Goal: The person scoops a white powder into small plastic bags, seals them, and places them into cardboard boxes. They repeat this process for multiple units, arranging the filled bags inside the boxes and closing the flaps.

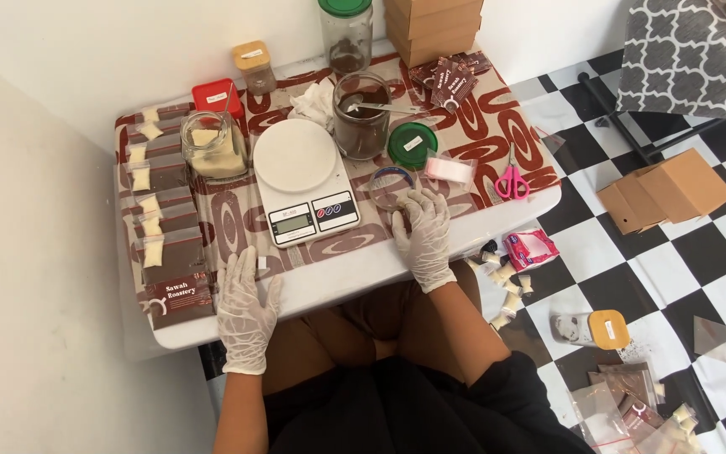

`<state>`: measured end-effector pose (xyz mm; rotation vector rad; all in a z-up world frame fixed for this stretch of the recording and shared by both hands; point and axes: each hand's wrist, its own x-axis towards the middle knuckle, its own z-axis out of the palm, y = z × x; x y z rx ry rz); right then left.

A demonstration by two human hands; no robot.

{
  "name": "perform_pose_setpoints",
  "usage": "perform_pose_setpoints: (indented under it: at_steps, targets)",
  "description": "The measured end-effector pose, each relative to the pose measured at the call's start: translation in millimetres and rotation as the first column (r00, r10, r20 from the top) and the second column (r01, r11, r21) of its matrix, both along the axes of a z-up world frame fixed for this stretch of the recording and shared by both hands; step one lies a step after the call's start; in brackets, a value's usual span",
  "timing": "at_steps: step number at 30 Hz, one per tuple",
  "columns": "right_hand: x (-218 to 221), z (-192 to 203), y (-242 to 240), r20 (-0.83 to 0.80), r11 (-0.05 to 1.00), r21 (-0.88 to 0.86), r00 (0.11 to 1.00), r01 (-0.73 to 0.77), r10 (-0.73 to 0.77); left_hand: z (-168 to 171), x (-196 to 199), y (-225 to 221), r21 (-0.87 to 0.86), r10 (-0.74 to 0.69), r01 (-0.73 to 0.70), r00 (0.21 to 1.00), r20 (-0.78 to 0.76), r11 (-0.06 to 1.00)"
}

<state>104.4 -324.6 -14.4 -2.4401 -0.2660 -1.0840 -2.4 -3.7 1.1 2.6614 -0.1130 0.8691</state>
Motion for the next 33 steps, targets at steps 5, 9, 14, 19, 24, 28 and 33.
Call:
perform_pose_setpoints:
  at_steps: [5, 9, 14, 19, 24, 28, 33]
  targets:
    - [7.2, -16.3, -9.7, 0.004, 0.989, 0.131, 0.998, -0.064, 0.064, 2.6, 1.4, -1.5, 0.047, 0.020, -0.019, 0.999, -0.033, 0.999]
    - [5.0, -4.5, -7.6, 0.012, 0.973, 0.198, 0.993, -0.116, 0.115, 1.5, 2.0, -1.0, 0.064, 0.025, -0.021, 0.998, -0.062, 0.998]
    - [-6.7, 14.6, -4.5, -0.027, 0.976, 0.192, 0.993, -0.104, 0.111, -0.3, -0.6, 0.4, 0.074, 0.041, -0.035, 0.995, -0.091, 0.997]
    - [-4.3, 17.2, 1.2, -0.059, 0.993, 0.059, 0.993, -0.100, 0.103, 0.1, 0.7, 1.5, 0.077, 0.049, -0.041, 0.994, -0.101, 0.996]
    - [-4.7, 11.3, -3.5, -0.198, 0.991, 0.061, 0.971, -0.122, 0.132, 0.9, 0.1, 1.8, 0.081, 0.035, -0.026, 0.994, -0.103, 0.996]
    - [2.8, -5.8, -10.0, -0.254, 0.983, 0.096, 0.951, -0.156, 0.176, -3.2, -0.3, 2.3, 0.095, 0.051, -0.041, 0.993, -0.102, 0.995]
    - [38.7, -45.6, -25.1, -0.392, 0.986, -0.024, 0.909, -0.163, 0.141, -2.3, 1.7, 0.8, 0.066, 0.063, -0.055, 0.990, -0.126, 0.996]
